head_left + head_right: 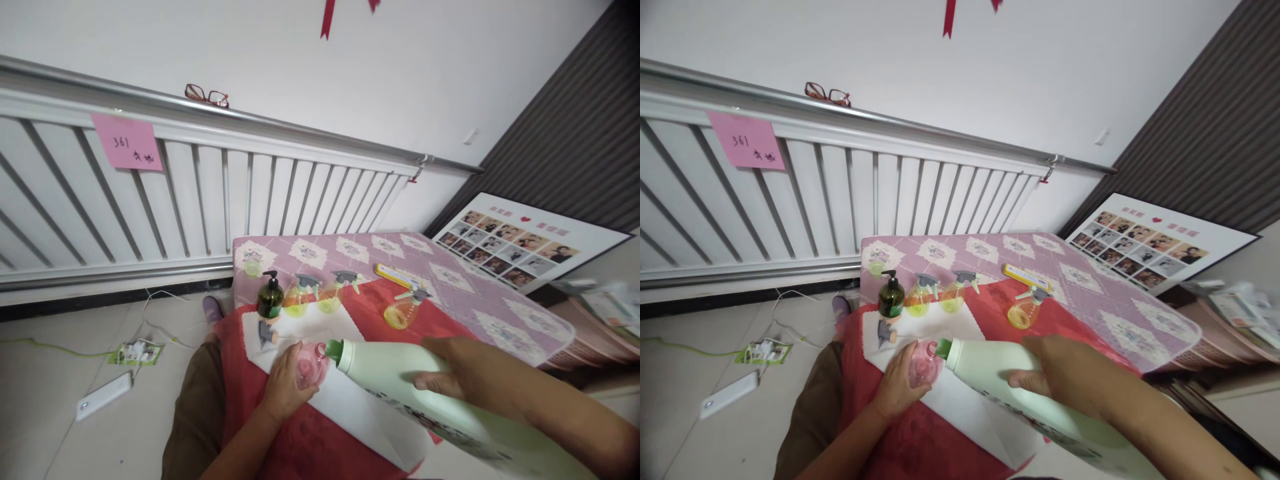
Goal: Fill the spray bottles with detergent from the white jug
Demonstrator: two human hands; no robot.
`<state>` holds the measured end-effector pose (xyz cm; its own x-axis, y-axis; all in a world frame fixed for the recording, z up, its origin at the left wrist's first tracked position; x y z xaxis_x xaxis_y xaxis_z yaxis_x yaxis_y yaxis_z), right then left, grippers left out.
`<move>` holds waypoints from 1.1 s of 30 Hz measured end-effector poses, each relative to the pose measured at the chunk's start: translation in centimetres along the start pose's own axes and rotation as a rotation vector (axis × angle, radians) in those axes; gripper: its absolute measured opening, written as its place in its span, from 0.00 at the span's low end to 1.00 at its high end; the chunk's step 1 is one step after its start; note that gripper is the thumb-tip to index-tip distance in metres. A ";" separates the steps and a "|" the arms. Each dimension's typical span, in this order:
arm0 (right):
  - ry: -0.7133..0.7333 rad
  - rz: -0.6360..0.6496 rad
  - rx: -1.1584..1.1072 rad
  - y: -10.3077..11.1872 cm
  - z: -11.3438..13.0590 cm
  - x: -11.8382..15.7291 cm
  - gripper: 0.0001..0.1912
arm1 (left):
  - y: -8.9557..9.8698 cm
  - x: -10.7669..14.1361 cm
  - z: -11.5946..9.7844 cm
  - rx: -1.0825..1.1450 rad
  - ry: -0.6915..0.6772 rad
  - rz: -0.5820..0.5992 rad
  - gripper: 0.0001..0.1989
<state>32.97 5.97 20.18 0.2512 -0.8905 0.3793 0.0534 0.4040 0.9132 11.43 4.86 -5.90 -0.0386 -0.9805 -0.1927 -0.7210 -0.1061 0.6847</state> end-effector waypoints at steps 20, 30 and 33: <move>-0.025 0.063 -0.041 -0.3 0.3 0.1 0.23 | 0.0 0.1 0.1 0.015 0.009 -0.005 0.45; -0.015 0.058 -0.056 -0.4 0.1 -0.1 0.23 | 0.1 0.0 0.0 0.019 0.011 -0.002 0.46; -0.007 0.012 -0.043 -0.1 -0.1 -0.1 0.23 | 0.1 0.1 0.1 0.005 0.014 0.004 0.46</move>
<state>33.01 6.04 20.01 0.2457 -0.8868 0.3913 0.0923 0.4233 0.9013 11.33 4.80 -5.94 -0.0319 -0.9831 -0.1802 -0.7246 -0.1015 0.6816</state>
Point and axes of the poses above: each hand's wrist, its own x-axis away from the middle knuckle, its own y-axis out of the back of the hand, z = x × y, the point moved 9 cm from there along -x, towards the middle knuckle, and after that the axes turned 8 degrees about -x, right-handed, at the moved point
